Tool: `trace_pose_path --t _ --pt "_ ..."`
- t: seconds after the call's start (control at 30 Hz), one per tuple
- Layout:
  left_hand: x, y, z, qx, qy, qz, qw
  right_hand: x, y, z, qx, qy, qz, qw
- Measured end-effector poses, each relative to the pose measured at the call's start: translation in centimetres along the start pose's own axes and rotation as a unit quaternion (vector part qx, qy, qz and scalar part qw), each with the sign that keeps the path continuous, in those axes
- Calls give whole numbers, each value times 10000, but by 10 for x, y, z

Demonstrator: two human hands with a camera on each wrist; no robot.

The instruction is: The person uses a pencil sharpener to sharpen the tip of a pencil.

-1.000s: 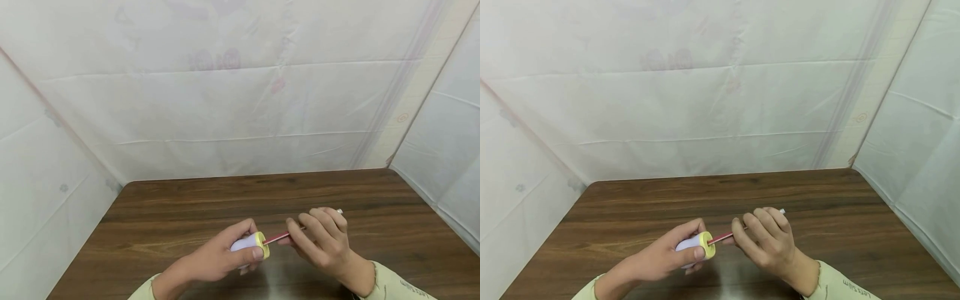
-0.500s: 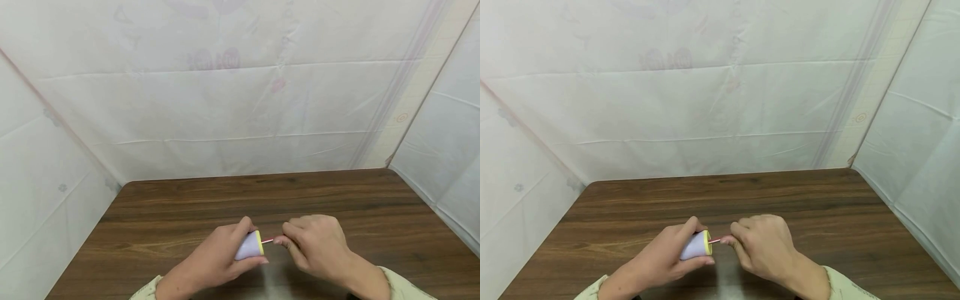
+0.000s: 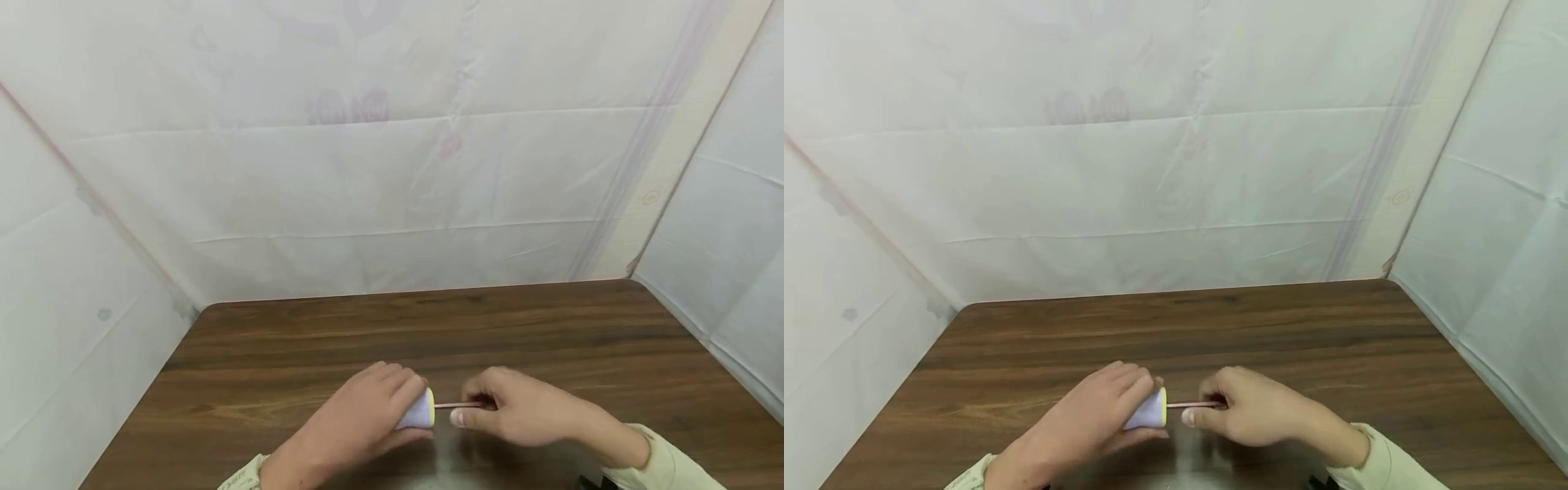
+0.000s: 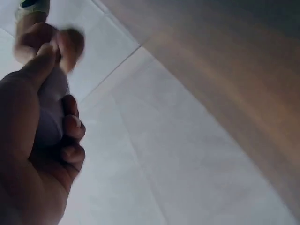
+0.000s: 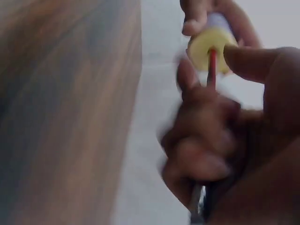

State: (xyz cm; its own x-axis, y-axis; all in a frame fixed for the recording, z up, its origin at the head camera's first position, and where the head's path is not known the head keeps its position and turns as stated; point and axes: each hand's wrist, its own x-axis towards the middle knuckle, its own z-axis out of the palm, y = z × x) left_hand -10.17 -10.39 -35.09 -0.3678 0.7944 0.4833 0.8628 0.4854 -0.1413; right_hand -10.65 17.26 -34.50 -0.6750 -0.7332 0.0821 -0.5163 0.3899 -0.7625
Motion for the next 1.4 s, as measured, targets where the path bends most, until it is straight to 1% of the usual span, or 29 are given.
trace_pose_path --t 0.03,0.07,0.1,0.13,0.2,0.27,0.33,0.37,0.4,0.43,0.47,0.53,0.6,0.67,0.73,0.8,0.87,0.9,0.97,1.0,1.03,1.07,1.1,1.13,1.17,1.23,1.3,1.33,1.4 --pt "-2 -1 1 -385 -49 -387 9985 1 -2 3 -903 634 -421 9930" --pt "-3 -1 2 -873 -96 -809 9929 3 -4 6 -1727 1302 -878 9724" --pt "-4 -1 2 -1417 -133 -1217 9823 5 -7 8 -2486 2008 -1285 9388" --pt "-4 0 1 -1990 -139 -1607 9666 9 -8 10 -3171 2719 -1711 8923" --pt "-3 2 -3 -3195 -88 -2174 9223 17 -10 10 -4203 3987 -2655 7706" --pt "-2 3 -6 -4448 -32 -2385 8633 26 -12 7 -4618 4792 -3493 6597" --pt "-1 4 -8 -5438 -27 -2224 8092 32 -13 2 -4764 5305 -4107 5682" --pt "0 5 -9 -5811 -51 -2076 7869 35 -14 0 -4762 5462 -4369 5329" --pt "0 6 -9 -6110 -78 -1913 7681 36 -14 -3 -4728 5560 -4584 5071" --pt "1 7 -9 -6326 -111 -1788 7535 38 -13 -4 -4682 5616 -4748 4898" --pt "1 7 -9 -6439 -133 -1680 7463 39 -13 -6 -4644 5627 -4851 4820" --pt "1 8 -8 -6441 -141 -1636 7471 39 -14 -8 -4597 5562 -4898 4893" --pt "1 9 -8 -6248 -147 -1750 7608 36 -15 -8 -4604 5409 -4791 5157" --pt "0 8 -9 -5818 -138 -1907 7905 32 -17 -6 -4654 5212 -4553 5518" --pt "-1 7 -10 -5331 -129 -1992 8221 26 -20 -2 -4714 4906 -4210 5999" --pt "-2 6 -11 -4844 -98 -1953 8527 20 -22 2 -4663 4511 -3732 6632" --pt "-2 5 -11 -4344 -69 -1831 8819 10 -25 8 -4506 3992 -2920 7432" --pt "-2 4 -10 -4057 -63 -1705 8979 5 -27 11 -4333 3643 -2363 7897" --pt "-2 6 -9 -3386 -119 -1429 9299 -7 -31 13 -3708 2783 -1158 8784" --pt "-2 7 -8 -2962 -126 -1221 9472 -12 -31 13 -3251 2292 -562 9157" --pt "-2 8 -6 -2503 -118 -943 9635 -16 -31 12 -2713 1760 -24 9463" --pt "-1 10 -5 -1994 -73 -601 9780 -19 -30 9 -2103 1234 380 9691" --pt "0 11 -3 -1499 0 -238 9884 -20 -27 5 -1325 678 649 9867" --pt "1 12 -2 -988 71 92 9950 -19 -23 1 -508 151 792 9954" --pt "2 12 -2 -458 191 399 9980 -17 -19 -3 289 -339 921 9947" --pt "3 11 -1 320 404 798 9955 -12 -10 -8 1327 -960 1036 9810" --pt "3 9 0 580 434 808 9941 -7 -3 -9 1545 -1104 888 9778" --pt "2 7 0 532 371 673 9956 -5 -2 -9 1344 -944 826 9830" --pt "1 3 0 153 223 229 9994 -3 -3 -5 352 -303 507 9976"
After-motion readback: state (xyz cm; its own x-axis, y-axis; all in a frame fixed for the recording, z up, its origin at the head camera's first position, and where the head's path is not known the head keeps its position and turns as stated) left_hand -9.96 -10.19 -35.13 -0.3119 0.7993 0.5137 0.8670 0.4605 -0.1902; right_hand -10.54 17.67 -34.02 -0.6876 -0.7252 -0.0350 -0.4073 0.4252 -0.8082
